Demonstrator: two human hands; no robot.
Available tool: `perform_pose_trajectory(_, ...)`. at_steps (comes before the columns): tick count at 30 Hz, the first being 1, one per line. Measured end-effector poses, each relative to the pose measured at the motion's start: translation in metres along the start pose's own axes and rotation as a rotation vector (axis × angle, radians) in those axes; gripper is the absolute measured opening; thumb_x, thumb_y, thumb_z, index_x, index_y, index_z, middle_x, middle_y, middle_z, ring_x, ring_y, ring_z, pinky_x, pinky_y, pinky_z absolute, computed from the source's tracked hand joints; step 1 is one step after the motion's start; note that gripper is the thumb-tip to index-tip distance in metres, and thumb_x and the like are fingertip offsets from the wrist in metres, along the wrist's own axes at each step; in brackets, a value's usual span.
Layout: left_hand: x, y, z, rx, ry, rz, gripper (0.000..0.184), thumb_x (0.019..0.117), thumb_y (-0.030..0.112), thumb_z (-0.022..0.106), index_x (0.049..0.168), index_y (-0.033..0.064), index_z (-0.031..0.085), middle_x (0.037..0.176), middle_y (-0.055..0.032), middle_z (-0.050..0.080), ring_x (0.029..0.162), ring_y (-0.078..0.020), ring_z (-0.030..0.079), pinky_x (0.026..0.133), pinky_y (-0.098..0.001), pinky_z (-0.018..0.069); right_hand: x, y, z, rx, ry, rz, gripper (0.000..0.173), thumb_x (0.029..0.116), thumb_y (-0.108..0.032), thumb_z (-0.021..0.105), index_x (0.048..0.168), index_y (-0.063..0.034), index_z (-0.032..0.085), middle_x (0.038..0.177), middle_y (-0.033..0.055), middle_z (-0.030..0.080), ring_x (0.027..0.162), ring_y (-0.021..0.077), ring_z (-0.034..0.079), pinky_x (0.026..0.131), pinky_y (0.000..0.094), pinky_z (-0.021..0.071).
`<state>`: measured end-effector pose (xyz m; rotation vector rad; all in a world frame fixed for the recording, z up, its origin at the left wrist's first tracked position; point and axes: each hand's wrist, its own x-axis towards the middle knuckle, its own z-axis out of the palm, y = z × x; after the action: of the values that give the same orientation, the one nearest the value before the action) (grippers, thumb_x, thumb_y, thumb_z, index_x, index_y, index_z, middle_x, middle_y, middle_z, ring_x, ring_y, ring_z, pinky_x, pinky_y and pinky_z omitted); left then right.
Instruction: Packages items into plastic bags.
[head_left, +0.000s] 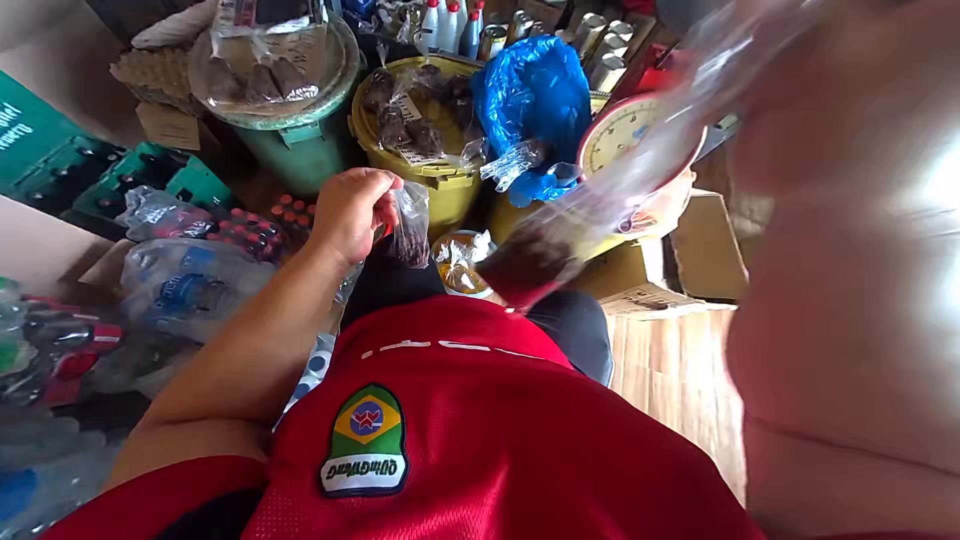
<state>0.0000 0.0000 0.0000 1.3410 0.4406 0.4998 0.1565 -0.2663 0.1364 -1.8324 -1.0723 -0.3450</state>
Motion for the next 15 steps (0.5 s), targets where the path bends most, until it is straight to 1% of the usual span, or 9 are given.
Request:
perform_pose_trajectory(1, -0.005, 0.0, -0.001, 0.021, -0.014, 0.021, 0.019, 0.1043, 0.01, 0.049, 0.092, 0.0097, 0.063, 0.069, 0.0071, 0.063, 0.059, -0.0035, 0.061, 0.061, -0.0214, 0.0564, -0.008, -0.013, 0.019, 0.031, -0.096, -0.096, 0.015, 0.098, -0.026, 0.068, 0.094, -0.0117, 0.069, 0.081, -0.0123, 0.066, 0.07, -0.0037, 0.064, 0.066, 0.0214, 0.0588)
perform_pose_trajectory(3, -0.015, -0.003, -0.002, 0.095, -0.057, 0.082, 0.015, 0.1045, 0.016, 0.055, 0.098, 0.0073, 0.065, 0.074, 0.0072, 0.065, 0.062, -0.0026, 0.062, 0.064, -0.0219, 0.0574, -0.018, -0.025, 0.052, 0.159, -0.233, -0.193, 0.014, 0.098, -0.021, 0.068, 0.096, -0.0071, 0.069, 0.082, -0.009, 0.067, 0.068, -0.0041, 0.062, 0.063, 0.0182, 0.0565)
perform_pose_trajectory(5, -0.023, -0.011, -0.003, 0.178, -0.103, 0.168, 0.018, 0.1011, 0.02, 0.06, 0.101, 0.0046, 0.068, 0.079, 0.0068, 0.067, 0.068, -0.0026, 0.064, 0.07, -0.0249, 0.0579, -0.018, -0.028, 0.08, 0.301, -0.274, -0.167, 0.009, 0.0962, -0.016, 0.07, 0.092, -0.0083, 0.067, 0.077, -0.0104, 0.065, 0.063, -0.005, 0.059, 0.058, 0.0153, 0.054)
perform_pose_trajectory(7, -0.028, -0.021, -0.005, 0.251, -0.154, 0.278, 0.021, 0.0968, 0.021, 0.065, 0.106, 0.0021, 0.07, 0.095, 0.0039, 0.069, 0.077, -0.0014, 0.065, 0.074, -0.0237, 0.058, -0.013, -0.028, 0.099, 0.455, -0.281, -0.075, 0.008, 0.0954, -0.014, 0.071, 0.09, -0.0111, 0.065, 0.073, -0.011, 0.064, 0.057, -0.003, 0.059, 0.052, 0.0162, 0.0528)
perform_pose_trajectory(8, -0.029, -0.025, -0.005, 0.29, -0.171, 0.323, 0.028, 0.0935, 0.026, 0.07, 0.108, 0.0017, 0.071, 0.104, 0.0021, 0.068, 0.083, -0.0006, 0.065, 0.077, -0.022, 0.0576, -0.011, -0.028, 0.106, 0.536, -0.294, -0.035, 0.008, 0.0957, -0.013, 0.07, 0.09, -0.0117, 0.064, 0.073, -0.0099, 0.065, 0.057, -0.0006, 0.06, 0.051, 0.0183, 0.0537)
perform_pose_trajectory(9, -0.03, -0.026, -0.006, 0.331, -0.178, 0.355, 0.036, 0.0897, 0.03, 0.074, 0.111, 0.0007, 0.071, 0.108, -0.0001, 0.067, 0.087, 0.0, 0.064, 0.079, -0.0198, 0.0563, -0.008, -0.029, 0.111, 0.597, -0.314, -0.018, 0.009, 0.0964, -0.012, 0.069, 0.09, -0.0123, 0.064, 0.073, -0.0091, 0.065, 0.056, 0.001, 0.06, 0.051, 0.0197, 0.0544)
perform_pose_trajectory(11, -0.029, -0.026, -0.008, 0.39, -0.185, 0.411, 0.046, 0.083, 0.035, 0.081, 0.112, 0.0002, 0.072, 0.11, -0.0024, 0.066, 0.09, 0.0007, 0.063, 0.08, -0.0168, 0.0547, -0.003, -0.031, 0.117, 0.68, -0.384, -0.058, 0.008, 0.0981, -0.011, 0.067, 0.09, -0.0129, 0.064, 0.075, -0.0093, 0.066, 0.058, 0.0014, 0.061, 0.053, 0.0202, 0.0551)
perform_pose_trajectory(13, -0.026, -0.029, -0.012, 0.361, -0.228, 0.426, 0.055, 0.0775, 0.042, 0.085, 0.112, 0.0012, 0.072, 0.112, -0.0018, 0.067, 0.092, 0.0005, 0.064, 0.081, -0.0171, 0.0557, 0.001, -0.032, 0.121, 0.741, -0.458, -0.133, 0.01, 0.1005, -0.01, 0.062, 0.092, -0.0125, 0.067, 0.08, -0.0105, 0.067, 0.063, -0.0005, 0.061, 0.056, 0.0185, 0.0546)
perform_pose_trajectory(15, -0.026, -0.034, -0.015, 0.296, -0.29, 0.433, 0.063, 0.074, 0.046, 0.087, 0.113, -0.0003, 0.07, 0.114, -0.0003, 0.065, 0.096, 0.0014, 0.063, 0.083, -0.0163, 0.0552, 0.003, -0.034, 0.126, 0.786, -0.492, -0.142, 0.013, 0.1023, -0.009, 0.058, 0.094, -0.0118, 0.068, 0.084, -0.0097, 0.068, 0.065, -0.0002, 0.062, 0.058, 0.0193, 0.0564)
